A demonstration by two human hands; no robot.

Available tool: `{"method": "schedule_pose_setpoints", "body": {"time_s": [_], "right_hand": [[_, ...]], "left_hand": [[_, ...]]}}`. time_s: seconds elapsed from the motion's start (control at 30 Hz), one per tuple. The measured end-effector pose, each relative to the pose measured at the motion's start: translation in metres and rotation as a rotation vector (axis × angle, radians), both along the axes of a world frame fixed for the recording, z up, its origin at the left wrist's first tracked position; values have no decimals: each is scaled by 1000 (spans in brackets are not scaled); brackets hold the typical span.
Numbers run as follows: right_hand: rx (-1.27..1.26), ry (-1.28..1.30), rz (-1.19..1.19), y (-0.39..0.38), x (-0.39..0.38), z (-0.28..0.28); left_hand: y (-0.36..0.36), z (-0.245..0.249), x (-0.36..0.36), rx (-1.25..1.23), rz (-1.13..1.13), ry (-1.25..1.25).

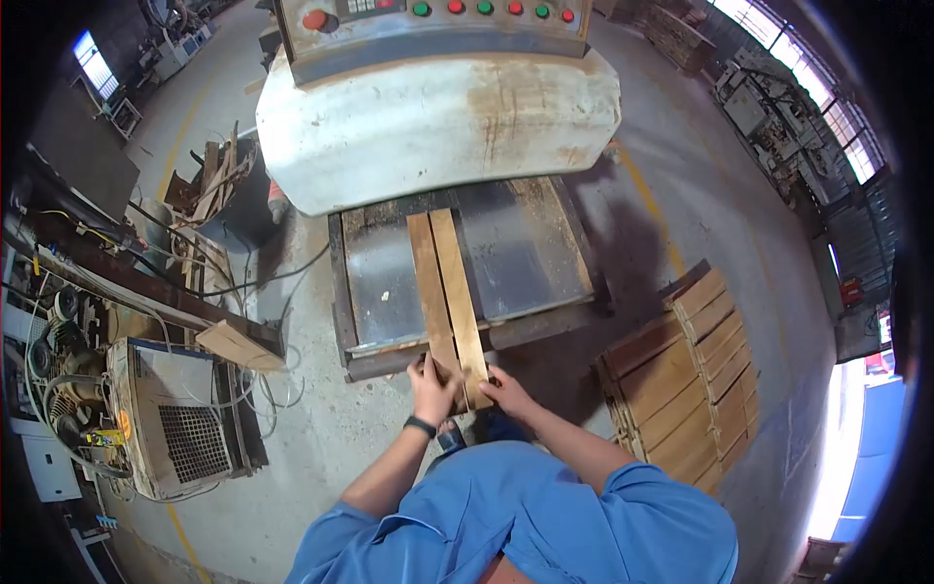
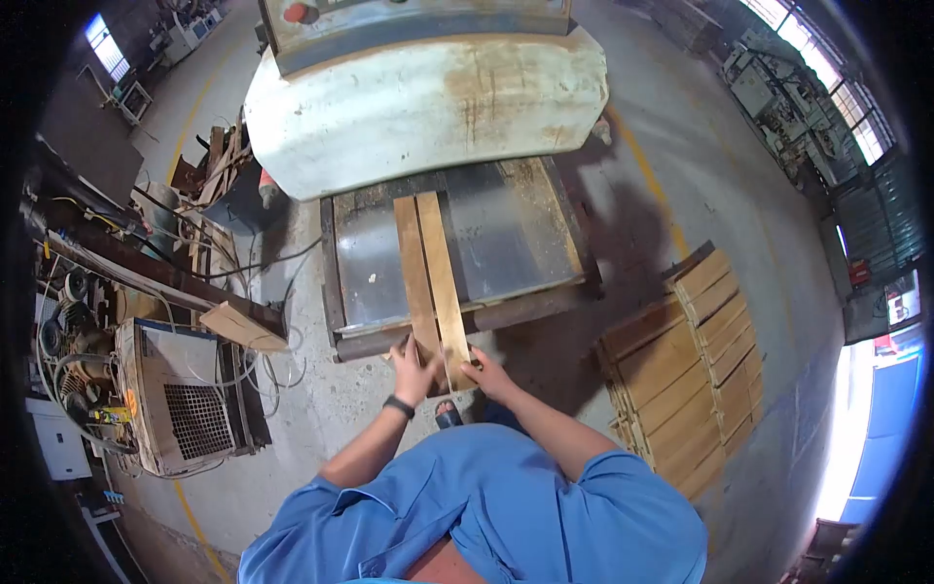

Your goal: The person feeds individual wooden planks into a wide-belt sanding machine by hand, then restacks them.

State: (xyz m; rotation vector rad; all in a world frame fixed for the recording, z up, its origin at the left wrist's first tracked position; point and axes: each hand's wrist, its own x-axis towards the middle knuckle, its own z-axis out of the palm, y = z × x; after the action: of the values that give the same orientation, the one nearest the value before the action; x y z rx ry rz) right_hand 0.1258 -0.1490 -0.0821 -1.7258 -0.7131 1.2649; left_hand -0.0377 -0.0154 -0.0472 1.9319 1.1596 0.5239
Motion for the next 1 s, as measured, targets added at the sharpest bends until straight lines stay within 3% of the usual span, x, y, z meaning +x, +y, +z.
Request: {"method": "schedule_pose_setpoints", "body": {"time_s": [0.13,0.2,0.27,0.4,0.43,0.53,0.57,0.67,0.7,0.8,1.0], "right_hand": [[26,12,3,0,3,-9],[35,115,3,3,3,-3],[-2,264,17,8,5,6],[-14,169,32,28,21,-2],[119,111,54,34,30,-58],[36,11,13,57,31,29],[38,-119,68,64,37,-11],[210,-501,239,69,46,8],[267,-323,208,72,50,12],[74,49,91,74,74,32],[84,205,2,51,138,22]], "left_hand": [[-20,51,-29,206,-383,22],[-27,62,-34,155,-567,233],[-26,49,-28,332,-595,332],[-13,53,-8,501,-607,351],[-7,53,-1,510,-601,353],[8,36,17,554,-595,413],[17,38,25,563,-601,445],[36,58,47,530,-607,509],[41,54,52,541,-594,502],[51,43,65,569,-568,512],[91,38,100,557,-531,586]]}}
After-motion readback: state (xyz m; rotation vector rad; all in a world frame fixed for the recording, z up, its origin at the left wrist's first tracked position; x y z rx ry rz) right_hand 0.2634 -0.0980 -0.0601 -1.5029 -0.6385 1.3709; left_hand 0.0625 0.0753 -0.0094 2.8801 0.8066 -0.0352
